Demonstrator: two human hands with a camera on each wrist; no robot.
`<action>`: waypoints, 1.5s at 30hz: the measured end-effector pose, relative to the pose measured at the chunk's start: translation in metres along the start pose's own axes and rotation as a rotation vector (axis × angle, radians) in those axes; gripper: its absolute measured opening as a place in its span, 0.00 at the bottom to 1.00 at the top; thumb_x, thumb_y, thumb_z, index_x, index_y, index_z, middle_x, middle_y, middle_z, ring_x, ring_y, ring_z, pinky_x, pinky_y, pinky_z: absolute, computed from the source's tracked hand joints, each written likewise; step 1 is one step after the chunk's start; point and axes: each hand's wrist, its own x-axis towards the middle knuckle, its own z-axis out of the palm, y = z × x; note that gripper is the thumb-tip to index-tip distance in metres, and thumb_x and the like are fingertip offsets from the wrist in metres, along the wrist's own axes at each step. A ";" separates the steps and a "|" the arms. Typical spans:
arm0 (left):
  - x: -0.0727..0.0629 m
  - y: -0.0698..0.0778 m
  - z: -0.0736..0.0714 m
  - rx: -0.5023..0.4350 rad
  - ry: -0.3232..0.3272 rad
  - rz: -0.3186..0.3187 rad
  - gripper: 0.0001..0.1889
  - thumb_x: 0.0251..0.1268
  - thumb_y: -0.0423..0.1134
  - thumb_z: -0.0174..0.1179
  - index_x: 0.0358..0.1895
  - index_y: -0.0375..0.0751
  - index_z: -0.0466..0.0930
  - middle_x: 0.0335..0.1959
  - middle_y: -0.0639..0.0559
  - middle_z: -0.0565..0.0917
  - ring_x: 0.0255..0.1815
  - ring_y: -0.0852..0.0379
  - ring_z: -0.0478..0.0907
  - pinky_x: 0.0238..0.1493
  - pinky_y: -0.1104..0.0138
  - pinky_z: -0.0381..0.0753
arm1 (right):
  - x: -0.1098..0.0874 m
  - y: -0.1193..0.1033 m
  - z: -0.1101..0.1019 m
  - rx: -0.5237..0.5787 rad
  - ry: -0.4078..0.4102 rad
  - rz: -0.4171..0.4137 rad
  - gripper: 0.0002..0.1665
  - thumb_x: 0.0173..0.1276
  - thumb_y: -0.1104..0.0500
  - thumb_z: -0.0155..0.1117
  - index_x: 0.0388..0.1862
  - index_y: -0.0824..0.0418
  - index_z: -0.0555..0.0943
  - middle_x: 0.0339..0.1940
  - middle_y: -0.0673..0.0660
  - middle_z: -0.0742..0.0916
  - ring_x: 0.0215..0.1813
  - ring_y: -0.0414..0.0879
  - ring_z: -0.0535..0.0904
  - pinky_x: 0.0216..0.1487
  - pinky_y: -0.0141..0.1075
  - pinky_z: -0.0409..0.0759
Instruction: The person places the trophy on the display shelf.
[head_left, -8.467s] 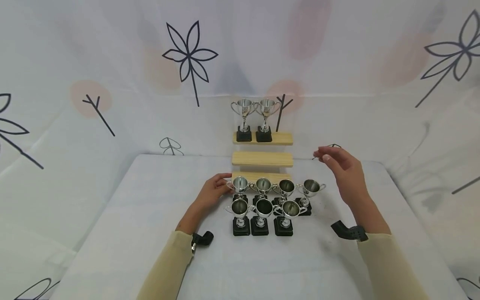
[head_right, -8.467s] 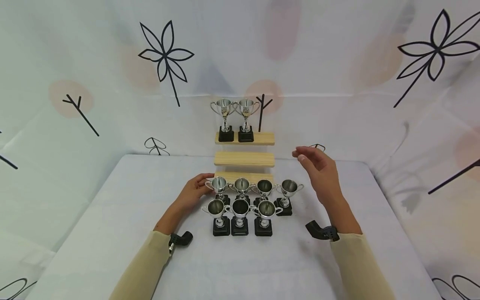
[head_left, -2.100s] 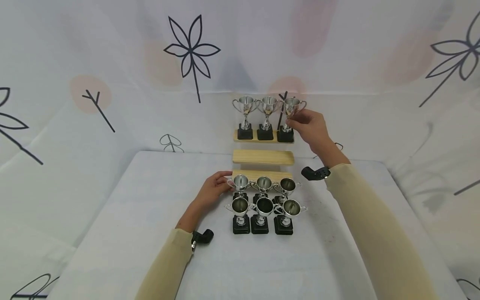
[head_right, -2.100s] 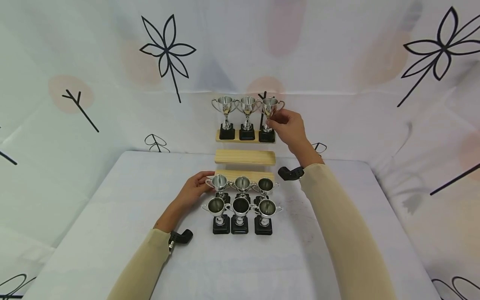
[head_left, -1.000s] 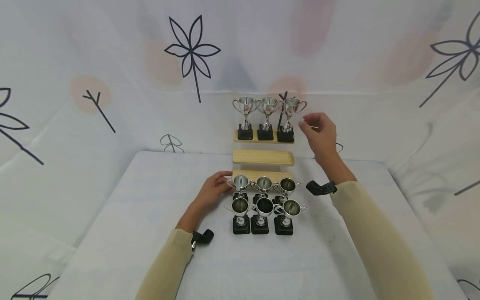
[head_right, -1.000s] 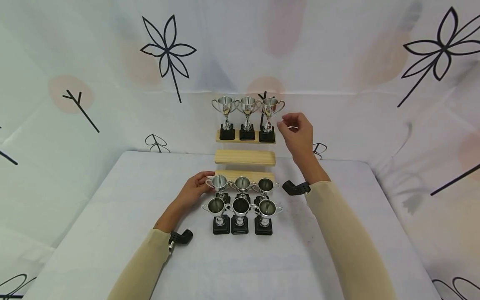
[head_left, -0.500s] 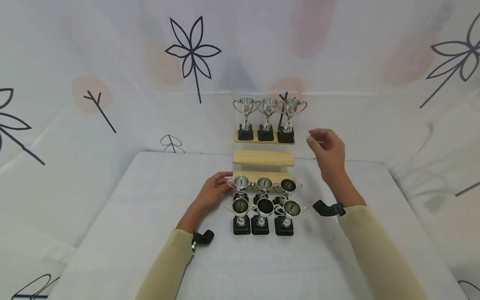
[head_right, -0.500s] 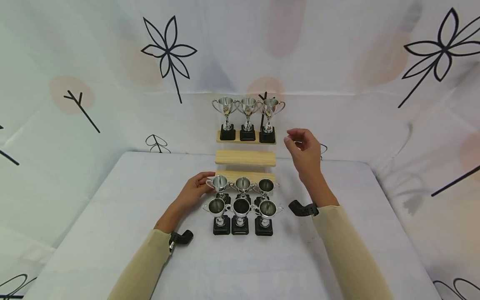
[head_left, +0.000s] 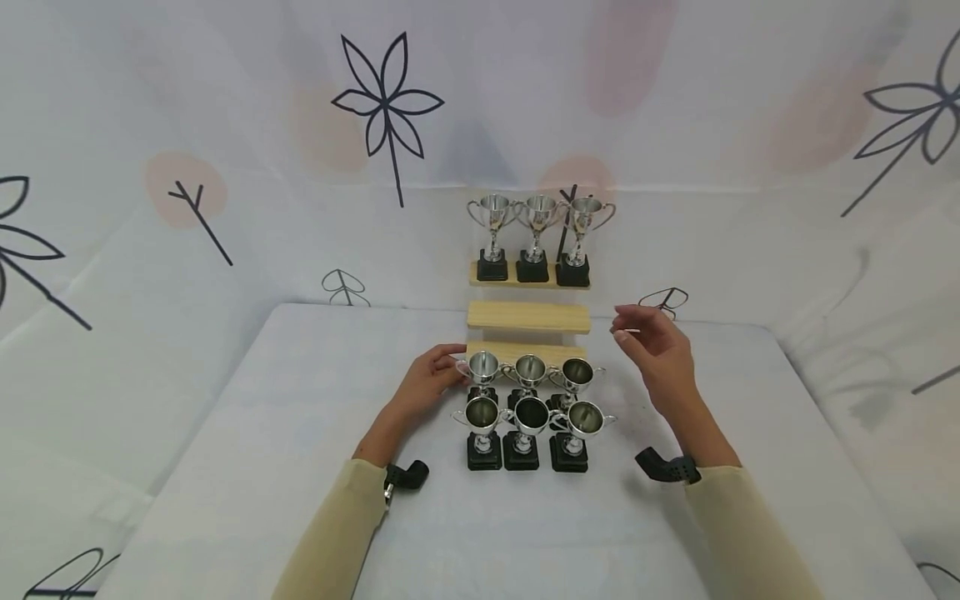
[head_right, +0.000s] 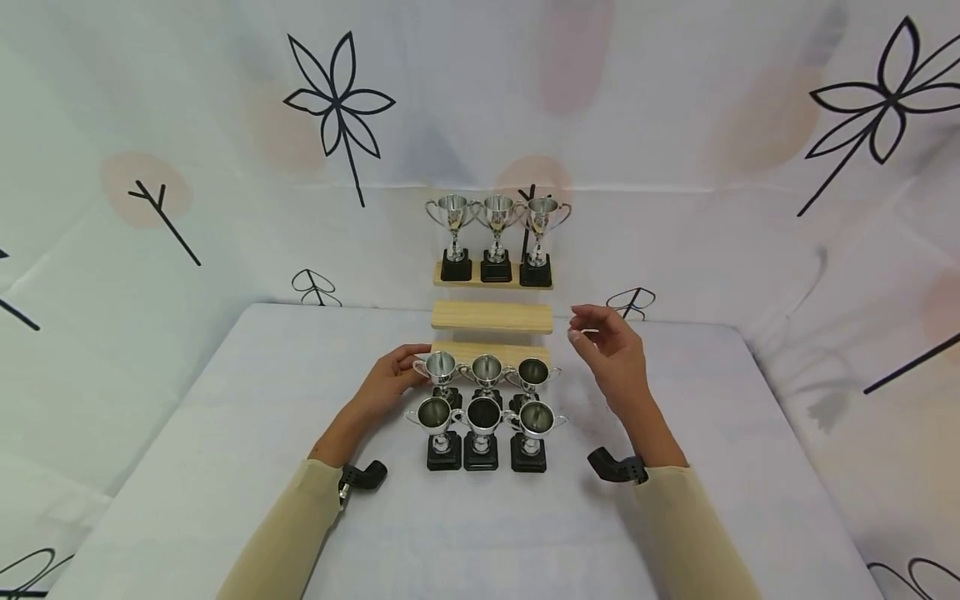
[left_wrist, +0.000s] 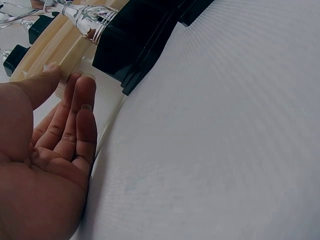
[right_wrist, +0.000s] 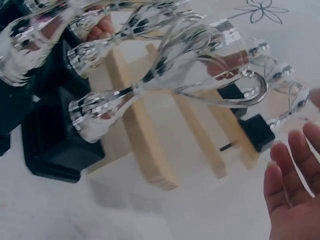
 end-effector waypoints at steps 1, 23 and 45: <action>0.000 0.000 0.000 0.001 0.002 -0.002 0.25 0.77 0.35 0.64 0.73 0.37 0.73 0.40 0.46 0.88 0.42 0.55 0.87 0.51 0.65 0.80 | -0.003 0.003 -0.001 0.012 -0.024 -0.002 0.23 0.76 0.71 0.64 0.68 0.72 0.76 0.54 0.55 0.84 0.57 0.44 0.82 0.58 0.27 0.79; 0.001 -0.002 0.000 -0.018 0.009 -0.022 0.25 0.77 0.33 0.63 0.73 0.38 0.73 0.42 0.45 0.88 0.44 0.55 0.87 0.53 0.66 0.81 | -0.022 0.038 -0.006 0.005 -0.544 -0.014 0.35 0.65 0.78 0.71 0.71 0.70 0.73 0.66 0.56 0.82 0.66 0.41 0.78 0.64 0.30 0.75; 0.001 0.000 0.000 -0.025 0.002 0.001 0.26 0.77 0.33 0.63 0.74 0.33 0.71 0.43 0.45 0.89 0.47 0.43 0.88 0.49 0.63 0.81 | -0.030 0.036 0.013 -0.096 -0.472 0.104 0.27 0.67 0.72 0.72 0.65 0.69 0.79 0.51 0.44 0.88 0.54 0.38 0.85 0.60 0.29 0.79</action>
